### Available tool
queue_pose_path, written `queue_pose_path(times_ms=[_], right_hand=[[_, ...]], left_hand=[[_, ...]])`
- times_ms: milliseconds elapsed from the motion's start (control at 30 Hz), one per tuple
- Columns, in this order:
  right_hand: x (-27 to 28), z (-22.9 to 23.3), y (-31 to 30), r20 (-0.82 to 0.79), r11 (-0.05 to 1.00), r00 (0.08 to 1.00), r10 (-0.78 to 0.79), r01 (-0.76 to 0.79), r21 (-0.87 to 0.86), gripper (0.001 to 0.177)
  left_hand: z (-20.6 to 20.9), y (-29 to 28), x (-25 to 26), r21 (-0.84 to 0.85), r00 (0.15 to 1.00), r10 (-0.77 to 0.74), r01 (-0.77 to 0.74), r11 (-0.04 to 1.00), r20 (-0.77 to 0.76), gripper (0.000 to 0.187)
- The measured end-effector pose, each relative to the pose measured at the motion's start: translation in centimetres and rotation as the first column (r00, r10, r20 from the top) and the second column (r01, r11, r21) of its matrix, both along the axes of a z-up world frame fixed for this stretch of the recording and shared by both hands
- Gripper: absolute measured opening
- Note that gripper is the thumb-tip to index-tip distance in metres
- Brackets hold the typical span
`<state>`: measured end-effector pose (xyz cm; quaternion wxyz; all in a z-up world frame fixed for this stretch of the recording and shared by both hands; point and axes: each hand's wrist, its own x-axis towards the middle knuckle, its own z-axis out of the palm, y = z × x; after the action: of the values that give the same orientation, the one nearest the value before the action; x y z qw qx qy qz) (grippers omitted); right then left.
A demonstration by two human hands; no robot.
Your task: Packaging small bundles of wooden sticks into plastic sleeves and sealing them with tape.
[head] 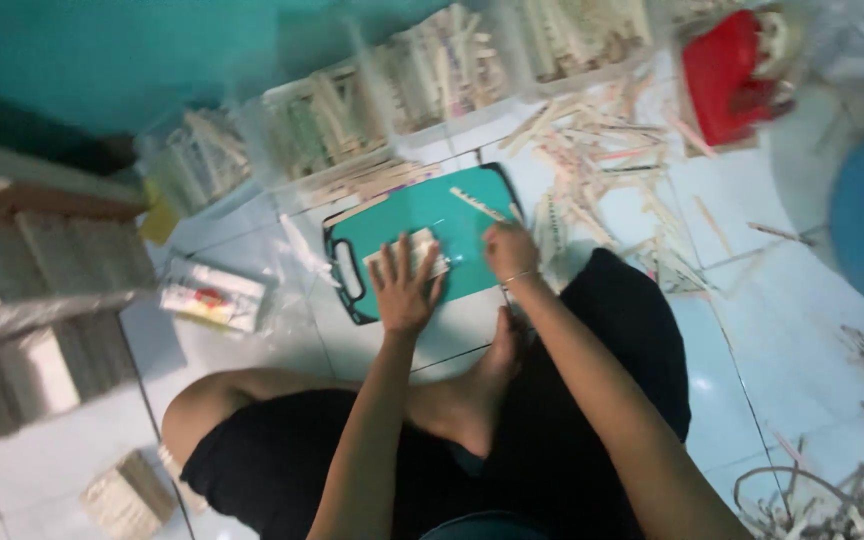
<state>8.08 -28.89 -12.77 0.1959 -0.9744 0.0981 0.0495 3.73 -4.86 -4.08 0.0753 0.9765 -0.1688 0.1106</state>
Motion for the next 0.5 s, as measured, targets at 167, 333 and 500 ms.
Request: queue_pose_path(times_ms=[167,333,500], right_hand=[[0.3,2.3,0.9,-0.043,0.995,0.999,-0.022,0.026,0.097,0.007],[1.6,15.1,-5.0,-0.276,0.213,0.877,-0.394,0.379,0.900,0.010],[3.4,19.5,-26.1,0.208,0.286,0.858,-0.470,-0.075,0.955,0.011]], left_hand=[[0.0,-0.2,-0.1,0.053,0.995,0.045,-0.050,0.997,0.091,0.058],[-0.2,-0.3,-0.2,0.069,0.997,0.074,-0.073,0.995,-0.014,0.059],[0.7,0.1,0.0,0.060,0.967,0.044,-0.030,0.998,-0.251,0.066]])
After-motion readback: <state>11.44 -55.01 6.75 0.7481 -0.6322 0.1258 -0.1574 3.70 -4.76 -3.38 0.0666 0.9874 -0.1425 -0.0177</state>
